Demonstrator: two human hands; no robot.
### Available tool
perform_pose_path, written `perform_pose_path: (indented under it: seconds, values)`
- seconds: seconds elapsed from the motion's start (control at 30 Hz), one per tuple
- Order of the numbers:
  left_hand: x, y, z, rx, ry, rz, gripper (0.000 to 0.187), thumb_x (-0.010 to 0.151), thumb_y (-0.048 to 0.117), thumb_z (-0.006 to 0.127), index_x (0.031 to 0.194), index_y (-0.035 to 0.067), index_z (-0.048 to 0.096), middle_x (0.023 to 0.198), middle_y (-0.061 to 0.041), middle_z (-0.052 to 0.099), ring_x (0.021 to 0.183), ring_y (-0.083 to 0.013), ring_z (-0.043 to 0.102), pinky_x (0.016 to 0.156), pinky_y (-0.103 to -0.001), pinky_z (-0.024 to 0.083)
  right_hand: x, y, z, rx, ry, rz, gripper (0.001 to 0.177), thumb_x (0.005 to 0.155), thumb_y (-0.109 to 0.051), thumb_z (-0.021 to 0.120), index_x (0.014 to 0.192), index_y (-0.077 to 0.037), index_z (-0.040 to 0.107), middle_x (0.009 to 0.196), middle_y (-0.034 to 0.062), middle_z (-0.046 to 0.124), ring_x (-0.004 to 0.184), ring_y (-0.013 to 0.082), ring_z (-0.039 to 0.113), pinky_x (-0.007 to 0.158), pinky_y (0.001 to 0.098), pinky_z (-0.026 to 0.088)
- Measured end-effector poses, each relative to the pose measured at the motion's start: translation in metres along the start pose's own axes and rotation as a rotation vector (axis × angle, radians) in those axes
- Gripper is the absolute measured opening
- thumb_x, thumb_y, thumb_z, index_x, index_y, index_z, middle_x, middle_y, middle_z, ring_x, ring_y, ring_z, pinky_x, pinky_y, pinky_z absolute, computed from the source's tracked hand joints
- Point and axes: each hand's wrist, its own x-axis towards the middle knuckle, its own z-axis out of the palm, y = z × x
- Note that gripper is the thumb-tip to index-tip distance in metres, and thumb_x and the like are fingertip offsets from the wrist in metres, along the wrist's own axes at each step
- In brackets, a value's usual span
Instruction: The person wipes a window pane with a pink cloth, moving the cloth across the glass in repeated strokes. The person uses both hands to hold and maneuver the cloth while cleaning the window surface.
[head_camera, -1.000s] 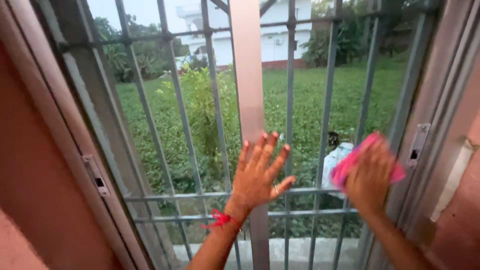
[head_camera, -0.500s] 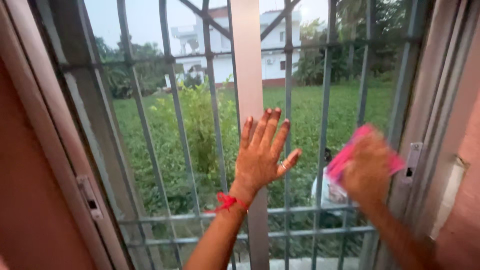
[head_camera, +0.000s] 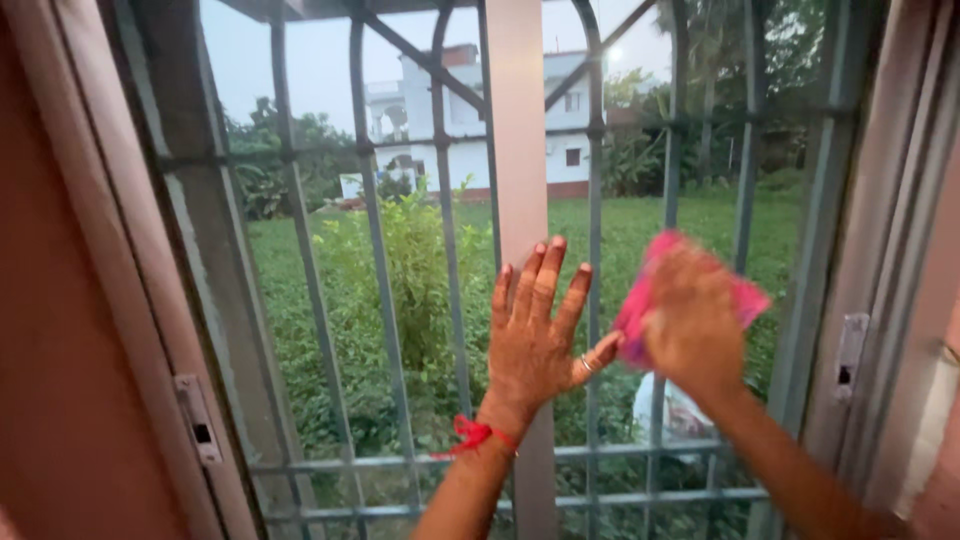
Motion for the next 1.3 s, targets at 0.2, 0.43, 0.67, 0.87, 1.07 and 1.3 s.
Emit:
perform_pose_path:
  seconds: [0.2,0.43,0.67,0.87,1.07,1.3]
  values:
    - [-0.001,-0.002,0.0,-0.06,0.024,-0.039,0.089,0.091,0.07,0.065,0.156,0.015,0.042,0.164,-0.018,0.039,0.154,-0.0318,0.04,0.129,-0.056,0.016,0.104,-0.033,0.038,0.094,0.169,0.243,0.067,0.108,-0.028,0.043,0.166,0.0,0.027,0.172,0.0211,0.026,0.16,0.0367,0.023,0.13,0.0511,0.013]
    - [0.018,0.002,-0.01,-0.151,0.046,-0.09,0.081,0.092,0.064,0.065,0.153,0.013,0.048,0.161,-0.018,0.044,0.15,-0.0302,0.044,0.129,-0.057,0.018,0.023,-0.07,0.002,0.139,0.007,-0.175,0.066,0.089,-0.032,0.054,0.15,-0.01,0.044,0.157,0.017,0.04,0.148,0.0376,0.032,0.12,0.0533,0.024]
    - [0.127,-0.009,-0.001,0.027,0.007,0.04,0.065,0.096,0.055,0.058,0.143,0.01,0.057,0.157,-0.018,0.047,0.149,-0.0342,0.042,0.128,-0.056,0.018,0.133,-0.007,0.027,-0.072,0.082,-0.219,0.067,0.094,-0.035,0.049,0.154,-0.007,0.042,0.16,0.0154,0.041,0.148,0.0345,0.034,0.122,0.0495,0.024]
    - [0.153,-0.03,0.014,0.108,-0.055,0.094,0.066,0.097,0.054,0.054,0.141,0.004,0.059,0.155,-0.023,0.045,0.148,-0.0374,0.038,0.127,-0.057,0.016,0.172,0.098,0.008,0.016,0.11,0.153,0.053,0.114,-0.034,0.036,0.154,0.0,0.041,0.171,0.0229,0.033,0.157,0.0352,0.034,0.133,0.0487,0.024]
    - [0.152,-0.022,0.007,0.108,-0.005,0.054,0.065,0.098,0.053,0.055,0.14,0.004,0.059,0.154,-0.022,0.047,0.147,-0.0374,0.039,0.127,-0.055,0.018,0.048,0.109,0.004,0.097,0.166,0.347,0.065,0.108,-0.028,0.036,0.163,0.004,0.025,0.17,0.025,0.023,0.158,0.0409,0.021,0.13,0.0483,0.013]
    - [0.15,-0.025,0.001,0.006,0.132,-0.021,0.064,0.098,0.052,0.06,0.141,0.005,0.059,0.155,-0.02,0.048,0.149,-0.0374,0.04,0.128,-0.055,0.023,0.135,0.129,0.003,-0.014,0.201,0.38,0.064,0.114,-0.033,0.028,0.164,0.007,0.025,0.17,0.0278,0.023,0.156,0.0433,0.021,0.128,0.0527,0.017]
